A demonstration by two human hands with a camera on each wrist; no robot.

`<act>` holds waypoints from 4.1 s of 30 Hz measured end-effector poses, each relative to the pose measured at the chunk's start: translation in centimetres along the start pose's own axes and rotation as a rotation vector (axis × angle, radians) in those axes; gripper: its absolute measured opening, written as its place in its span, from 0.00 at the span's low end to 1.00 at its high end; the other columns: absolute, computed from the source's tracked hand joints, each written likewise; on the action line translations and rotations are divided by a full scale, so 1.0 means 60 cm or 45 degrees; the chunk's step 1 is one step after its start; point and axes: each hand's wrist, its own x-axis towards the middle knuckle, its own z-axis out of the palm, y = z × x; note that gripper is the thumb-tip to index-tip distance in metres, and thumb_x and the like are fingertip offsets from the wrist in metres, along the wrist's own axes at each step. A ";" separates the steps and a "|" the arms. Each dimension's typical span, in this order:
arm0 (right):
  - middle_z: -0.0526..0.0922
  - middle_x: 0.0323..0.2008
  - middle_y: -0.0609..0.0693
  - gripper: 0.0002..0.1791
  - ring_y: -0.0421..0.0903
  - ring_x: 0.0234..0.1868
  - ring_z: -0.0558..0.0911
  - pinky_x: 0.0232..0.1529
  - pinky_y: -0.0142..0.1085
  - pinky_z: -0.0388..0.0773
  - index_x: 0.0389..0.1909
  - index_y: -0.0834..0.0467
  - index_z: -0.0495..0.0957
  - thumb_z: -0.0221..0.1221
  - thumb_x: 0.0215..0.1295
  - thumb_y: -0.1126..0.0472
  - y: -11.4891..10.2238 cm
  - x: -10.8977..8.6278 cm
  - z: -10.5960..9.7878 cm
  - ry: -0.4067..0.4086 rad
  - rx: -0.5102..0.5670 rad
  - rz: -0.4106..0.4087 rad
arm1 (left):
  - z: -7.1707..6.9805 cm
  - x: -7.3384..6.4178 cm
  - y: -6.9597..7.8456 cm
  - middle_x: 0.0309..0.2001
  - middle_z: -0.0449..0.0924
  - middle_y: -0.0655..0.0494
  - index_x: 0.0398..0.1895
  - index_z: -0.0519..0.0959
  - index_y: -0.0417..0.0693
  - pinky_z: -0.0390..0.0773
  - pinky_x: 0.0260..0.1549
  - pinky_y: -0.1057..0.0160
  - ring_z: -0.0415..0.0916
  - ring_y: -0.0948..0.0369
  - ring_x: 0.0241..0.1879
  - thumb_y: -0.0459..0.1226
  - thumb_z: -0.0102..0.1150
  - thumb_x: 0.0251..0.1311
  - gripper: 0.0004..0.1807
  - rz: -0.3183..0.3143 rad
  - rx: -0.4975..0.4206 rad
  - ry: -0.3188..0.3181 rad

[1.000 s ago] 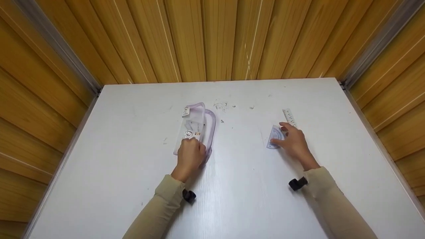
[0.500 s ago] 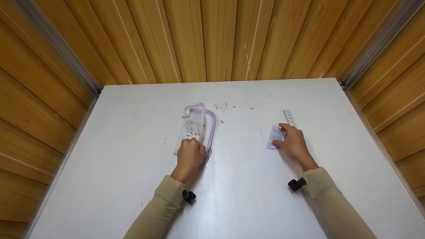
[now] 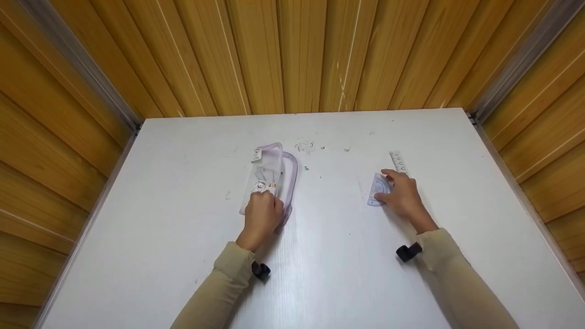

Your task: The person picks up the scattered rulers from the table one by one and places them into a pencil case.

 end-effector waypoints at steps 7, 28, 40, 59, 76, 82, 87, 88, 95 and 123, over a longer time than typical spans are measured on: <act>0.70 0.67 0.70 0.42 0.67 0.65 0.65 0.64 0.58 0.64 0.75 0.63 0.62 0.68 0.61 0.67 0.001 0.012 -0.004 -0.056 -0.031 -0.036 | -0.001 0.000 0.000 0.15 0.69 0.53 0.09 0.63 0.50 0.72 0.15 0.57 0.65 0.59 0.18 0.28 0.56 0.57 0.21 0.009 -0.011 -0.018; 0.65 0.67 0.69 0.45 0.68 0.67 0.69 0.64 0.57 0.69 0.76 0.65 0.59 0.69 0.60 0.70 -0.004 0.019 -0.012 -0.076 -0.009 -0.056 | 0.000 -0.001 0.002 0.18 0.74 0.49 0.10 0.68 0.47 0.74 0.18 0.52 0.69 0.55 0.20 0.29 0.57 0.58 0.19 -0.007 0.025 -0.006; 0.78 0.58 0.69 0.36 0.62 0.56 0.80 0.51 0.45 0.77 0.72 0.67 0.67 0.67 0.61 0.71 0.002 0.018 -0.021 0.056 0.074 -0.019 | 0.000 -0.002 0.001 0.17 0.73 0.48 0.09 0.64 0.49 0.74 0.16 0.54 0.65 0.58 0.19 0.27 0.57 0.57 0.21 0.031 0.021 0.014; 0.83 0.50 0.64 0.26 0.48 0.34 0.84 0.30 0.36 0.83 0.64 0.65 0.76 0.65 0.65 0.67 0.011 0.019 -0.021 0.100 0.212 0.039 | 0.001 -0.002 0.001 0.18 0.74 0.48 0.09 0.67 0.47 0.74 0.19 0.52 0.69 0.54 0.20 0.28 0.58 0.57 0.20 0.027 0.028 0.008; 0.82 0.51 0.64 0.26 0.46 0.30 0.85 0.30 0.36 0.84 0.64 0.64 0.77 0.66 0.65 0.67 0.003 0.019 -0.035 0.076 0.243 0.053 | 0.000 -0.004 0.003 0.20 0.77 0.43 0.11 0.71 0.44 0.78 0.22 0.48 0.75 0.49 0.22 0.29 0.59 0.58 0.18 0.008 0.036 0.016; 0.82 0.51 0.64 0.26 0.47 0.32 0.85 0.32 0.36 0.84 0.64 0.64 0.76 0.66 0.66 0.68 -0.007 0.026 -0.041 0.075 0.216 0.020 | 0.000 -0.004 0.002 0.20 0.77 0.44 0.10 0.70 0.45 0.78 0.22 0.48 0.74 0.50 0.22 0.29 0.59 0.58 0.19 0.009 0.024 0.011; 0.83 0.49 0.64 0.25 0.46 0.30 0.86 0.31 0.38 0.85 0.63 0.65 0.77 0.65 0.65 0.69 -0.013 0.033 -0.042 0.082 0.212 -0.017 | 0.001 -0.003 0.003 0.20 0.77 0.44 0.09 0.69 0.45 0.78 0.22 0.48 0.73 0.51 0.22 0.29 0.58 0.57 0.19 0.010 0.023 0.003; 0.83 0.49 0.64 0.25 0.45 0.30 0.86 0.32 0.38 0.85 0.63 0.65 0.77 0.65 0.65 0.69 -0.014 0.034 -0.042 0.081 0.216 -0.020 | 0.000 -0.003 0.003 0.20 0.76 0.45 0.09 0.69 0.45 0.77 0.22 0.48 0.73 0.51 0.22 0.29 0.58 0.58 0.19 0.007 0.022 0.000; 0.85 0.48 0.64 0.25 0.43 0.29 0.87 0.31 0.39 0.85 0.63 0.66 0.77 0.65 0.64 0.70 -0.024 0.040 -0.043 0.078 0.215 -0.078 | -0.002 -0.002 0.002 0.18 0.73 0.47 0.10 0.63 0.49 0.75 0.17 0.52 0.68 0.56 0.21 0.28 0.56 0.56 0.20 0.012 0.020 -0.003; 0.85 0.48 0.64 0.26 0.43 0.25 0.87 0.34 0.46 0.85 0.63 0.66 0.77 0.66 0.63 0.70 -0.039 0.054 -0.036 0.051 0.255 -0.101 | -0.002 0.001 0.004 0.18 0.75 0.47 0.09 0.66 0.47 0.76 0.18 0.51 0.69 0.55 0.20 0.28 0.57 0.57 0.19 0.002 0.021 -0.006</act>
